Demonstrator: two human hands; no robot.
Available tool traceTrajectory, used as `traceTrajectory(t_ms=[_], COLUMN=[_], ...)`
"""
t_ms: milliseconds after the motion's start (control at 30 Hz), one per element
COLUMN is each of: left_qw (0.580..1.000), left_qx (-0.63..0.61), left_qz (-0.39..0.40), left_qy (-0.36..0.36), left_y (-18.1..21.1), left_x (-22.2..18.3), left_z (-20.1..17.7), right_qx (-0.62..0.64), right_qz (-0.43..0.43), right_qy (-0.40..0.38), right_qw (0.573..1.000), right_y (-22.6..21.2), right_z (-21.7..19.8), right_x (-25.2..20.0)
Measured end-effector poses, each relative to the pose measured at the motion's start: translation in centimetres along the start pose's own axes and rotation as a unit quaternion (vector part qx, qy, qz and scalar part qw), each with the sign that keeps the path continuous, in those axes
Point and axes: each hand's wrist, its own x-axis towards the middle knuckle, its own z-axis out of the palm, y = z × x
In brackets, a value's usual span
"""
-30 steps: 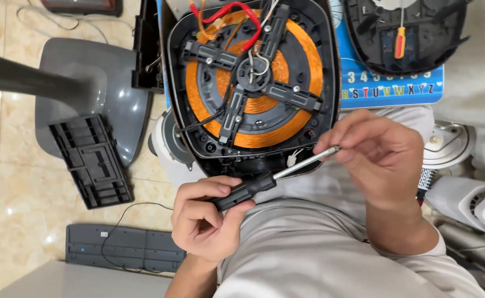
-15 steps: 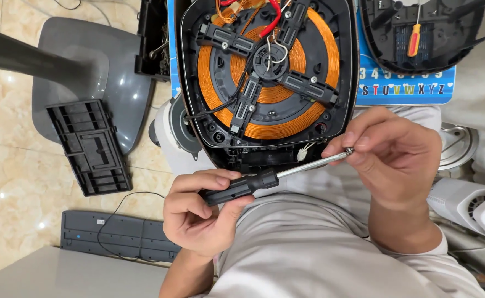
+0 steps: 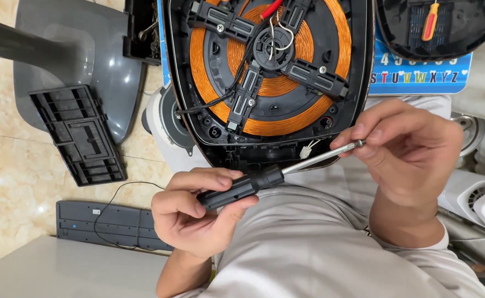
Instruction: The person is disassembling and securing the internal components of an induction cooker using a screwdriver.
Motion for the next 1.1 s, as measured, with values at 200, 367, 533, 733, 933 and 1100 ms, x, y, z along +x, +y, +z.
traceTrajectory(t_ms=[200, 367, 533, 733, 933, 1100], left_qw=[1.000, 1.000, 1.000, 0.997, 0.969, 0.966], left_qx=[0.006, -0.005, -0.013, -0.053, -0.081, -0.010], left_qz=[0.016, 0.010, -0.004, 0.059, -0.059, -0.014], left_qy=[-0.013, -0.012, -0.015, -0.015, -0.228, -0.258], left_y=[-0.2, 0.2, 0.7, 0.6, 4.8, 5.7], left_x=[0.3, 0.1, 0.4, 1.5, 5.2, 7.2], left_z=[-0.2, -0.1, -0.1, 1.1, 1.3, 2.9], right_qx=[-0.016, -0.031, -0.089, -0.196, -0.264, -0.270], right_qz=[0.013, 0.022, 0.010, -0.060, -0.150, -0.136], right_qy=[0.007, 0.003, 0.017, -0.060, -0.091, -0.085], right_qw=[1.000, 0.999, 0.996, 0.977, 0.949, 0.949], right_y=[-0.2, -0.6, -1.3, -2.9, -3.4, -3.3], right_z=[0.1, 0.0, 0.6, 2.8, 5.0, 5.6], right_x=[0.2, -0.2, -0.3, 0.6, 0.9, 0.8])
